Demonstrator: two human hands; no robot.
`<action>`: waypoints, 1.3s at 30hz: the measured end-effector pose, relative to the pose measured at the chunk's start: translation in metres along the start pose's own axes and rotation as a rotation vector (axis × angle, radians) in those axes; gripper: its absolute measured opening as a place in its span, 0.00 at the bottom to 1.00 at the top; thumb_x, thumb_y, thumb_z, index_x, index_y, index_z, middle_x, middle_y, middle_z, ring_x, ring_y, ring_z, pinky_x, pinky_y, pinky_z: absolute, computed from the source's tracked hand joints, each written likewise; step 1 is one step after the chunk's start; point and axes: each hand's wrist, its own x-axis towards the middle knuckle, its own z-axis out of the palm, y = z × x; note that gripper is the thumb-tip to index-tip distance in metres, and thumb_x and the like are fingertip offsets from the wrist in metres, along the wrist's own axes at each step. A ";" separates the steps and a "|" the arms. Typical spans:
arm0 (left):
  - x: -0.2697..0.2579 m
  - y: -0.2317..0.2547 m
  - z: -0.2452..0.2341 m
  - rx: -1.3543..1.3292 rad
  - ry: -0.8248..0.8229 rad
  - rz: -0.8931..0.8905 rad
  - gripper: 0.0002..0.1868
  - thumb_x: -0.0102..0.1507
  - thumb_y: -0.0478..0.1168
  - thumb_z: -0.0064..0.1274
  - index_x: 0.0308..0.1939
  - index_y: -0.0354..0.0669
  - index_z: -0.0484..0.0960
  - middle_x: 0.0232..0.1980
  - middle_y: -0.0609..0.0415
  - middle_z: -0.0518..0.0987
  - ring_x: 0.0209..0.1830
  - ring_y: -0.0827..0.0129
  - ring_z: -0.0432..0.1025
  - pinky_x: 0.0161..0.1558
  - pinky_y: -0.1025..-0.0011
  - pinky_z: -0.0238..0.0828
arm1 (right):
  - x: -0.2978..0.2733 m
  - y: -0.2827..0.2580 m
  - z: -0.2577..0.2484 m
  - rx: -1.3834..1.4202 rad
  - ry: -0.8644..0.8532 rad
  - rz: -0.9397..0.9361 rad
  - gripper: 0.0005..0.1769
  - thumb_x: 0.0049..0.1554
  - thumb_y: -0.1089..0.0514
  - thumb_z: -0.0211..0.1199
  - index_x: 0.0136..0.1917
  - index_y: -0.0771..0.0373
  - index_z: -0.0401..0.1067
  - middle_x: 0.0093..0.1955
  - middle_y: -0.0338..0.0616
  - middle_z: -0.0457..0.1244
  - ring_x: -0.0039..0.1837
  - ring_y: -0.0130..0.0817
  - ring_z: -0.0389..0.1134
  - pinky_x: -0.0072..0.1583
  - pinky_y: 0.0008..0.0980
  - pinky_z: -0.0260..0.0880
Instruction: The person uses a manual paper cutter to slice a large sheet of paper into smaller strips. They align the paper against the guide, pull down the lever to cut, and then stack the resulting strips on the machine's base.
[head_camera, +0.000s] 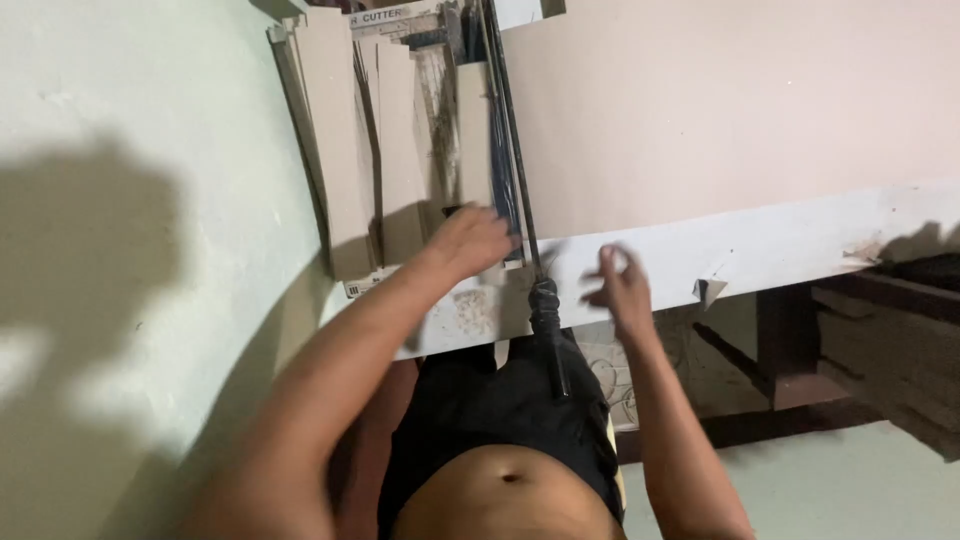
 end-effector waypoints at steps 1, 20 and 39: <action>-0.013 -0.007 -0.009 0.008 -0.002 -0.002 0.06 0.65 0.42 0.53 0.39 0.50 0.85 0.44 0.52 0.84 0.48 0.63 0.78 0.50 0.62 0.70 | 0.032 0.021 -0.005 0.007 -0.003 -0.003 0.45 0.65 0.30 0.54 0.79 0.64 0.52 0.50 0.66 0.69 0.42 0.55 0.74 0.45 0.49 0.76; 0.007 0.025 -0.137 -0.237 -0.007 -0.515 0.55 0.59 0.52 0.67 0.81 0.46 0.48 0.81 0.28 0.39 0.82 0.34 0.34 0.74 0.32 0.30 | 0.088 0.031 0.028 0.316 0.003 -0.084 0.16 0.67 0.50 0.62 0.48 0.66 0.69 0.41 0.47 0.66 0.44 0.42 0.75 0.48 0.43 0.80; 0.014 0.022 -0.127 -0.334 0.006 -0.524 0.66 0.54 0.40 0.72 0.83 0.50 0.37 0.81 0.28 0.27 0.82 0.36 0.25 0.74 0.29 0.23 | -0.061 0.014 0.069 -0.830 -0.219 -0.106 0.45 0.59 0.47 0.61 0.81 0.53 0.40 0.41 0.64 0.71 0.46 0.64 0.75 0.48 0.54 0.75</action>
